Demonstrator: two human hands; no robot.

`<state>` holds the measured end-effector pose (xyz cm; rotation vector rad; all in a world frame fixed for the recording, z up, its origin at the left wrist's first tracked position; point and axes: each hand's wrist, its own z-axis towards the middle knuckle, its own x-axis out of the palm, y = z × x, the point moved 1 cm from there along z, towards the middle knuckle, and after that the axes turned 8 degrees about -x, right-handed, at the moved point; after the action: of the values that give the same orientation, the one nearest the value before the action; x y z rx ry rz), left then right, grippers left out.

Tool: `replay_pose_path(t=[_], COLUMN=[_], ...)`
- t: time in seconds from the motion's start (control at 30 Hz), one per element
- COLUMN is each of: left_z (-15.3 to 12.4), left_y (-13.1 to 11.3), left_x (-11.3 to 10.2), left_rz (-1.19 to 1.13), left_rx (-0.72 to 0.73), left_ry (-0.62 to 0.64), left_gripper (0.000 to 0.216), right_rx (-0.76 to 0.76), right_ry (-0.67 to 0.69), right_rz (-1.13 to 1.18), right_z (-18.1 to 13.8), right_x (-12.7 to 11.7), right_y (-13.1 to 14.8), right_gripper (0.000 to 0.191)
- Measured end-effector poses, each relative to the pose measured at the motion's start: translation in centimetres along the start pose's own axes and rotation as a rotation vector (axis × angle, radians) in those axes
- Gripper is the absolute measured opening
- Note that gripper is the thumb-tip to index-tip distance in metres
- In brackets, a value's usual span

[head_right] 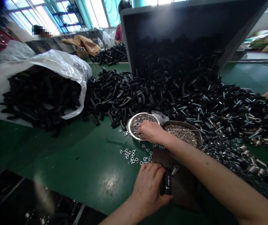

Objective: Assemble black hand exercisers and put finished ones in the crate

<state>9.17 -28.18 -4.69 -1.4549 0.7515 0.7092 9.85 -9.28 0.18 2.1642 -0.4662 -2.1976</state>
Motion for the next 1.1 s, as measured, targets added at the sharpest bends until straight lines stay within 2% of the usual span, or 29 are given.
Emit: replay_pose_path(t=[0.1, 0.2, 0.4, 0.5, 0.6, 0.73, 0.83, 0.97, 1.1], left_z=[0.1, 0.2, 0.1, 0.0, 0.1, 0.1, 0.1, 0.0, 0.0], left_y=[0.0, 0.0, -0.1, -0.1, -0.2, -0.4, -0.5, -0.7, -0.8], left_x=[-0.1, -0.3, -0.4, -0.4, -0.5, -0.5, -0.4, -0.3, -0.4], left_rz=[-0.017, -0.019, -0.012, 0.004, 0.023, 0.048, 0.06, 0.08, 0.1], left_rx=[-0.006, -0.006, -0.001, -0.011, -0.034, -0.059, -0.052, -0.04, -0.042], left_ry=[0.007, 0.02, 0.02, 0.017, 0.013, 0.004, 0.004, -0.004, -0.015], left_gripper=[0.059, 0.059, 0.057, 0.057, 0.059, 0.057, 0.058, 0.058, 0.057], right_rx=[-0.018, -0.008, 0.112, 0.238, 0.351, 0.324, 0.367, 0.444, 0.372], right_ry=[0.041, 0.024, -0.119, -0.252, -0.327, -0.268, -0.268, -0.294, -0.257], right_rz=[0.017, 0.05, 0.169, 0.418, 0.615, 0.534, 0.511, 0.502, 0.366], right_z=[0.8, 1.1, 0.4, -1.8, -5.7, -11.7, -14.8, -16.0, -15.8], right_x=[0.3, 0.9, 0.3, -0.8, -1.2, 0.5, 2.4, 3.9, 3.9], right_y=[-0.2, -0.1, -0.1, 0.1, 1.0, 3.3, 5.1, 6.4, 6.8], right_gripper=[0.015, 0.012, 0.013, 0.018, 0.012, 0.015, 0.016, 0.019, 0.026])
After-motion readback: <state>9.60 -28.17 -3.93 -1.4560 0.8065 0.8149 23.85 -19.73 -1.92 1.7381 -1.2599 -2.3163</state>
